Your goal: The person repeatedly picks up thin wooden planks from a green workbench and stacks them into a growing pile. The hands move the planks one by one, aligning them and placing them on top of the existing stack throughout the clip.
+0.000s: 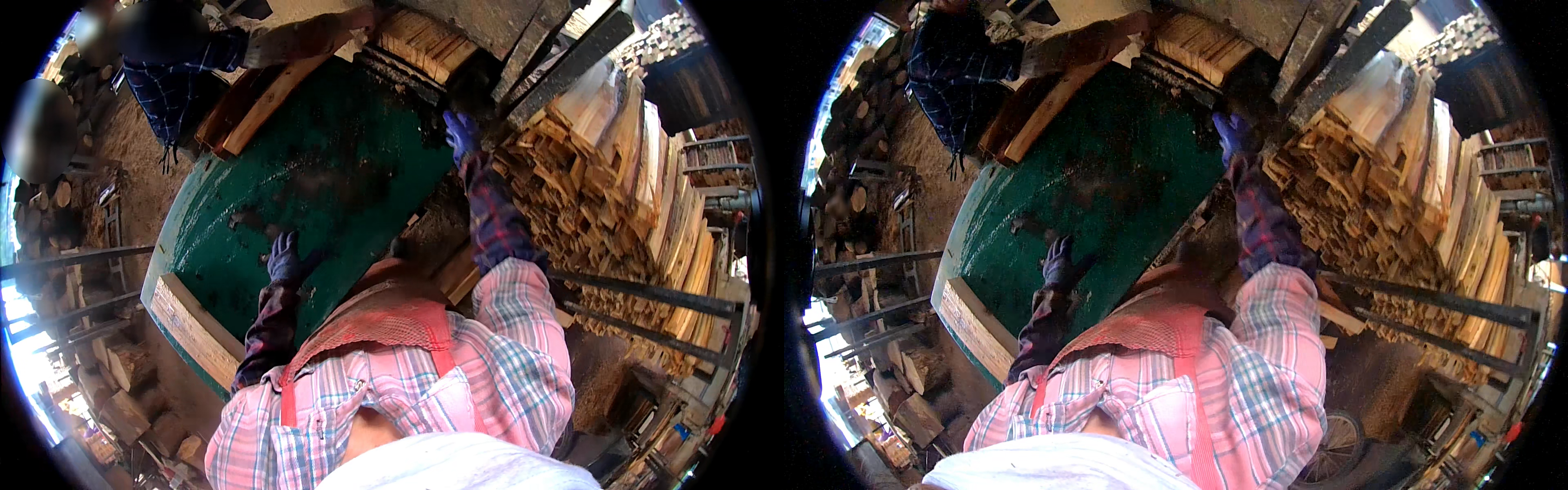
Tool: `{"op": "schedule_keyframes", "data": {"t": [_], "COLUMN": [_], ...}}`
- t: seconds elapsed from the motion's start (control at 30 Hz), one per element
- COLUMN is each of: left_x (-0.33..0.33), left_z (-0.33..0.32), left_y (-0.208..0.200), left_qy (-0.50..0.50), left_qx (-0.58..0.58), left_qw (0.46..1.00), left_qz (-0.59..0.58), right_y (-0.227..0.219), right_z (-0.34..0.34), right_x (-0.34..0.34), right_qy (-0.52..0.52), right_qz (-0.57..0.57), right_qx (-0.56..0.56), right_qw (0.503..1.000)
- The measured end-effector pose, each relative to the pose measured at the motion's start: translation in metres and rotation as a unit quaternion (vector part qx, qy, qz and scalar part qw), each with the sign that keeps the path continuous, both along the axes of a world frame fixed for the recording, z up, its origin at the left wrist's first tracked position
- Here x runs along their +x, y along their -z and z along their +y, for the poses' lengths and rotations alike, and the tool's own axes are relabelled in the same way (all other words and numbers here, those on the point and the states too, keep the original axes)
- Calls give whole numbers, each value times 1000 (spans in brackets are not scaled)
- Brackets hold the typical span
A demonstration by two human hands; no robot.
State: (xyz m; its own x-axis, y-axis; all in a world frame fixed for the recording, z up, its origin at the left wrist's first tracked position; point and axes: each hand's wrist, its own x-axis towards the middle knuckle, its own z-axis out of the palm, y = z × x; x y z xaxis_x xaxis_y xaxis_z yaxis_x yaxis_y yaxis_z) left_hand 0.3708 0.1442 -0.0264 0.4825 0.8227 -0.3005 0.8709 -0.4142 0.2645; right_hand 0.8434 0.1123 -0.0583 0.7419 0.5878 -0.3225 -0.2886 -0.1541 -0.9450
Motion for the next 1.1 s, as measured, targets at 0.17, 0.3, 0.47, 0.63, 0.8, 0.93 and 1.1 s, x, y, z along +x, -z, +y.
{"op": "schedule_keyframes", "data": {"t": [0.17,0.3,0.47,0.63,0.8,0.93,1.1], "left_x": [8,18,34,40,39,41,45], "left_z": [16,21,21,23,24,25,25], "left_y": [19,20,12,15,19,11,3], "left_qy": [-96,-72,-95,-123,-128,-128,-113], "left_qx": [-102,-140,-144,-146,-146,-146,-152], "left_qw": [986,975,970,966,964,964,967], "left_qz": [93,154,171,172,184,179,170], "right_y": [7,18,37,15,-14,-4,32], "right_z": [94,130,137,125,113,113,136], "right_x": [77,95,72,60,55,55,41], "right_qy": [11,98,168,95,26,-37,91], "right_qz": [-263,-180,-235,142,175,227,289], "right_qx": [-196,-251,-167,-32,-70,-59,89], "right_qw": [945,946,943,985,982,971,949]}}
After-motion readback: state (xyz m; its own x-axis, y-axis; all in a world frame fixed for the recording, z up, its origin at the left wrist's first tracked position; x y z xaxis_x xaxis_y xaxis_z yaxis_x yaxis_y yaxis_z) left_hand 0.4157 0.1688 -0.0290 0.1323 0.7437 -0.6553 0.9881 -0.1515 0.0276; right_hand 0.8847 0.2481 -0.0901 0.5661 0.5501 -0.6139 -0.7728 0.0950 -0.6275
